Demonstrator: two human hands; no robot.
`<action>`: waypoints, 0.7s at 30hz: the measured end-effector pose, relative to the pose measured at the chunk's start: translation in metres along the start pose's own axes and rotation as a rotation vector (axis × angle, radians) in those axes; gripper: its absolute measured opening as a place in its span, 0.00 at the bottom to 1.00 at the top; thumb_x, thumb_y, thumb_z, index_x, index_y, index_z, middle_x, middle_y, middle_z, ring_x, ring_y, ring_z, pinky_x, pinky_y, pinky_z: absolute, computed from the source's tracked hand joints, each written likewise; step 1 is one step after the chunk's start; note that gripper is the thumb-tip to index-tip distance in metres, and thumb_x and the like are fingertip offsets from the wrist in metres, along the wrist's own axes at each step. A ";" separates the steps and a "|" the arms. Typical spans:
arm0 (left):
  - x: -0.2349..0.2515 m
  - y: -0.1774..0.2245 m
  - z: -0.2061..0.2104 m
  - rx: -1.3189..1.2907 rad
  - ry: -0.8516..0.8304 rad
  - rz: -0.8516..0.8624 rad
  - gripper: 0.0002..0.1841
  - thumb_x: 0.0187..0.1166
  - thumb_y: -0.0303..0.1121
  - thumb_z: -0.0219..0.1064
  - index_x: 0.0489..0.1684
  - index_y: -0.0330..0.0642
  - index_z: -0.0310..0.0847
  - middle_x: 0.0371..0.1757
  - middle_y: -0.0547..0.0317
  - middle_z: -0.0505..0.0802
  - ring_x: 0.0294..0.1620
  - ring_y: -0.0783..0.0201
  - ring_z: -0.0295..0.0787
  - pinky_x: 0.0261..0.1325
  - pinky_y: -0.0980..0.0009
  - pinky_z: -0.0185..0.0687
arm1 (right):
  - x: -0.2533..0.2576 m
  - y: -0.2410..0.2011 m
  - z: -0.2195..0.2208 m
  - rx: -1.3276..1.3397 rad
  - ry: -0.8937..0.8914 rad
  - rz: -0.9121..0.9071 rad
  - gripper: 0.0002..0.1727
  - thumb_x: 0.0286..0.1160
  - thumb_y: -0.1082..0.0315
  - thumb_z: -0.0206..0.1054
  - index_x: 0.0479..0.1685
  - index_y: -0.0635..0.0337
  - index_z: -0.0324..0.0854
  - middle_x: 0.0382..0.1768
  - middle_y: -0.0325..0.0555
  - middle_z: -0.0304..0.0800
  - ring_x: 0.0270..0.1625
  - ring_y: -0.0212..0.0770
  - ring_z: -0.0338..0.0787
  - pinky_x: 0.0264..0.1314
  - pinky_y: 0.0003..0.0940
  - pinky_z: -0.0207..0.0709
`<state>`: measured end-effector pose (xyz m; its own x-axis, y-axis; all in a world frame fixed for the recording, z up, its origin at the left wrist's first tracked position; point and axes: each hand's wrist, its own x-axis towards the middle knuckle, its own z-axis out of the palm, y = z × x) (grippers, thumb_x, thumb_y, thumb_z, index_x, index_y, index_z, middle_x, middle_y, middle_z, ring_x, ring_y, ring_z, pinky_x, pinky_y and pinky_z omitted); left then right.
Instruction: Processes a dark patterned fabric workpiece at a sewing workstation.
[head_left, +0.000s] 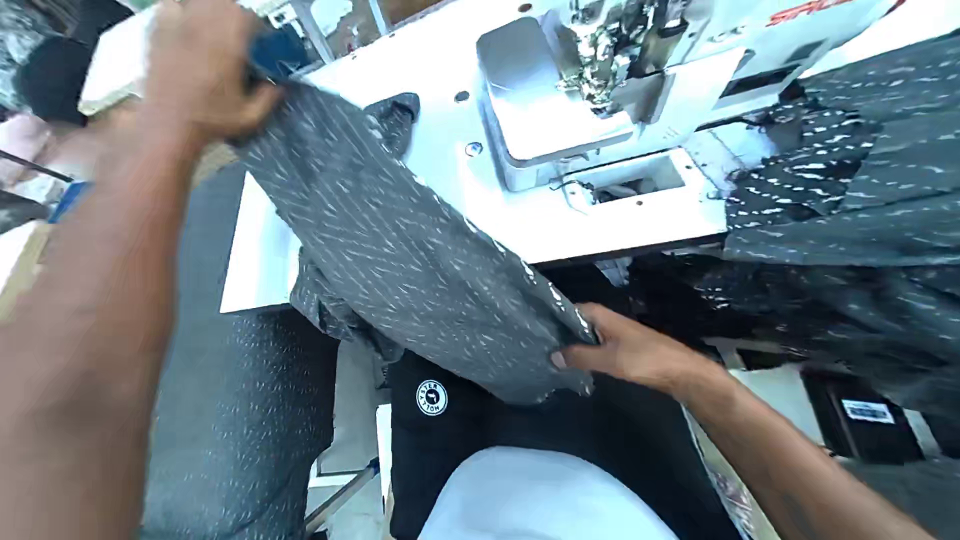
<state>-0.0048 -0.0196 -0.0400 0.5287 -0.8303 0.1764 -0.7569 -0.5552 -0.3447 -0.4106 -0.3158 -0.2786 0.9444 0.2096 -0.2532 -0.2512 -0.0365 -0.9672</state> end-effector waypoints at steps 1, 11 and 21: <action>0.001 0.012 0.025 -0.020 -0.049 0.015 0.35 0.74 0.47 0.70 0.78 0.35 0.71 0.71 0.20 0.79 0.72 0.17 0.72 0.68 0.17 0.60 | -0.005 0.012 0.003 0.005 0.047 0.063 0.17 0.63 0.65 0.75 0.54 0.50 0.89 0.43 0.35 0.96 0.45 0.32 0.94 0.51 0.34 0.89; -0.019 0.130 0.101 -0.460 -0.083 0.143 0.23 0.88 0.35 0.52 0.78 0.42 0.78 0.78 0.49 0.83 0.81 0.41 0.73 0.77 0.35 0.66 | -0.004 0.054 -0.006 -0.186 0.324 0.190 0.11 0.73 0.64 0.74 0.52 0.52 0.90 0.41 0.39 0.95 0.44 0.36 0.93 0.52 0.44 0.88; -0.003 0.116 0.090 -0.676 -0.016 0.384 0.14 0.85 0.35 0.60 0.47 0.39 0.92 0.53 0.50 0.94 0.64 0.56 0.87 0.78 0.53 0.73 | 0.002 -0.011 0.015 -0.860 0.795 -0.374 0.14 0.79 0.61 0.61 0.46 0.60 0.88 0.37 0.47 0.91 0.36 0.45 0.92 0.37 0.46 0.86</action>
<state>-0.0594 -0.0770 -0.1634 0.1834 -0.9726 0.1429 -0.9554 -0.1422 0.2588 -0.4088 -0.3002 -0.2683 0.8705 -0.2969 0.3925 0.0005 -0.7970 -0.6040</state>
